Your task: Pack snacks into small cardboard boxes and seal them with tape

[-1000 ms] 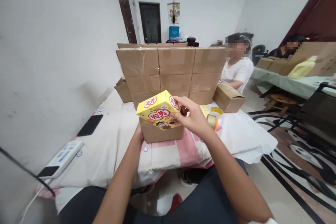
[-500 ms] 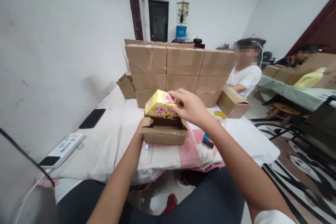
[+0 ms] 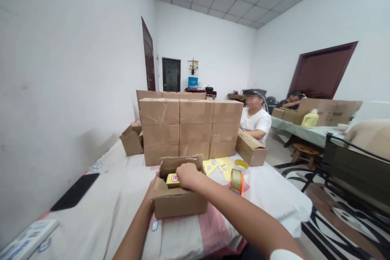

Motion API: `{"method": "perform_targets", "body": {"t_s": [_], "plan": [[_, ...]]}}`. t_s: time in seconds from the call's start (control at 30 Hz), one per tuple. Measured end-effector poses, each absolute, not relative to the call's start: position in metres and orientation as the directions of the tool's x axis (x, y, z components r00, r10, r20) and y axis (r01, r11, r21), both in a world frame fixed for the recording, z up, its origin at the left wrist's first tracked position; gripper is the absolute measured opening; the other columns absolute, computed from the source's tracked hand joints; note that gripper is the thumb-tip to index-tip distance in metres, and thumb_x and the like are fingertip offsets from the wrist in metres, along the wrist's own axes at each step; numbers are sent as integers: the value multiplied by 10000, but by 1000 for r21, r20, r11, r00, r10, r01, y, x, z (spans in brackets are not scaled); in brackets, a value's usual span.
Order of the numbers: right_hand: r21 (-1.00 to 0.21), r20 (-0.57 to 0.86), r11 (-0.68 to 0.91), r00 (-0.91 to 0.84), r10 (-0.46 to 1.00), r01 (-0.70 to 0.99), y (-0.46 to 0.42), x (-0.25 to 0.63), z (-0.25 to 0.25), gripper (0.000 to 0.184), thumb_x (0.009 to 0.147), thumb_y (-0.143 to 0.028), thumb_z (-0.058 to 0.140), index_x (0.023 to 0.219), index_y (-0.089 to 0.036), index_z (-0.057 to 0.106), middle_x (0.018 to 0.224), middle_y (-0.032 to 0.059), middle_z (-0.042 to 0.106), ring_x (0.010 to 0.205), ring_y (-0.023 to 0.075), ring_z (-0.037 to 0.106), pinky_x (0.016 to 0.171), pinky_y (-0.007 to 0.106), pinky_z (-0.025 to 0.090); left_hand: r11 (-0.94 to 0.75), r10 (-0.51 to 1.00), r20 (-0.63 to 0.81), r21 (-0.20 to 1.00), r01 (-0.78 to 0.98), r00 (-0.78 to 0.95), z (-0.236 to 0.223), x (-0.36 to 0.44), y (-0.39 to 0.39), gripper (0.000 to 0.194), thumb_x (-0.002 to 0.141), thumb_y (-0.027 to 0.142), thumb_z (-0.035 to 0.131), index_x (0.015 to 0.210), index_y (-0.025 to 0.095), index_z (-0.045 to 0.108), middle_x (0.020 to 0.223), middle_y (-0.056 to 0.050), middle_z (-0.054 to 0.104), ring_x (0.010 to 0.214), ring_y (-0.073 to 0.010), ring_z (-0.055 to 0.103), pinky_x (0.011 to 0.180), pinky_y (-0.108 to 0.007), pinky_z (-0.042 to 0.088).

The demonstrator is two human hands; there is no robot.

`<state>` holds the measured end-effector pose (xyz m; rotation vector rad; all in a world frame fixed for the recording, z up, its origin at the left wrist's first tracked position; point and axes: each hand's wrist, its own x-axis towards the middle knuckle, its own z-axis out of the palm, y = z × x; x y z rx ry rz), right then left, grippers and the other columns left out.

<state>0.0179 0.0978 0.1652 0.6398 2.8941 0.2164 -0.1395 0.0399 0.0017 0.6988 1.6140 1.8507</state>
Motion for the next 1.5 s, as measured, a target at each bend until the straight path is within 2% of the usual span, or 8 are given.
{"method": "perform_targets", "body": {"t_s": [0.27, 0.33, 0.47, 0.7, 0.97, 1.17, 1.37, 1.5], "plan": [[14, -12, 946, -946, 323, 322, 108, 53, 154, 306, 754, -299, 689, 1038, -224, 776, 985, 115, 787, 919, 299, 739, 722, 321, 523, -236, 539, 492, 868, 438, -684, 35, -134, 0, 444, 817, 674, 535, 768, 256, 676, 1005, -92, 716, 1128, -310, 566, 1078, -449, 392], [18, -8, 946, -946, 323, 323, 111, 54, 148, 305, 746, -279, 696, 1036, -229, 774, 976, 115, 788, 915, 308, 741, 716, 330, 527, -202, 719, 579, 703, 682, -384, 56, -134, -15, 359, 876, 561, 533, 767, 273, 717, 978, -68, 738, 1061, -290, 573, 1051, -459, 366], [20, -7, 952, -952, 305, 305, 115, 52, 146, 288, 756, -277, 696, 1029, -222, 769, 980, 128, 786, 915, 332, 745, 702, 356, 541, -87, 939, 344, 244, 966, -2, 102, -128, -31, 251, 935, 450, 516, 960, 330, 735, 1066, -26, 754, 1072, -297, 548, 972, -478, 319], [39, 13, 951, -952, 307, 307, 117, 51, 140, 227, 764, -276, 676, 951, -187, 769, 930, 147, 782, 819, 332, 753, 625, 356, 535, 1, 988, 155, 66, 998, -12, 111, -113, -17, 246, 811, 252, 558, 998, 309, 708, 1121, -63, 695, 1091, -321, 551, 949, -474, 341], [-113, 220, 945, -920, 325, 307, 119, 77, 139, 443, 847, -300, 587, 1283, -239, 629, 1154, 105, 726, 938, 264, 702, 705, 329, 496, -45, 915, 396, -74, 996, 71, 80, -132, -18, 350, 767, 136, 529, 1055, 268, 677, 1222, -34, 698, 1153, -266, 577, 936, -397, 431], [-114, 313, 913, -858, 408, 393, 140, 122, 138, 178, 881, -233, 556, 981, -210, 701, 1005, 68, 719, 1032, 258, 592, 886, 383, 406, -171, 810, 515, -251, 953, 281, 73, -143, -32, 187, 917, 415, 569, 881, 327, 730, 1425, 40, 609, 1275, -284, 526, 986, -428, 425], [-296, 304, 898, -860, 410, 324, 160, 132, 113, 288, 876, -174, 524, 1068, -216, 735, 1185, 64, 673, 1010, 206, 622, 865, 298, 437, -310, 712, 525, -359, 880, 466, 79, -141, -19, 359, 894, 499, 613, 1222, 362, 663, 1425, 33, 615, 1248, -234, 570, 981, -355, 505], [-387, 359, 870, -820, 446, 304, 159, 128, 105, 285, 876, -183, 519, 1058, -224, 735, 1203, 39, 667, 977, 182, 658, 839, 258, 459, -337, 587, 665, -316, 887, 461, 55, -156, -13, 305, 872, 565, 604, 1022, 322, 710, 1325, -3, 685, 1183, -239, 624, 944, -328, 567]]}}
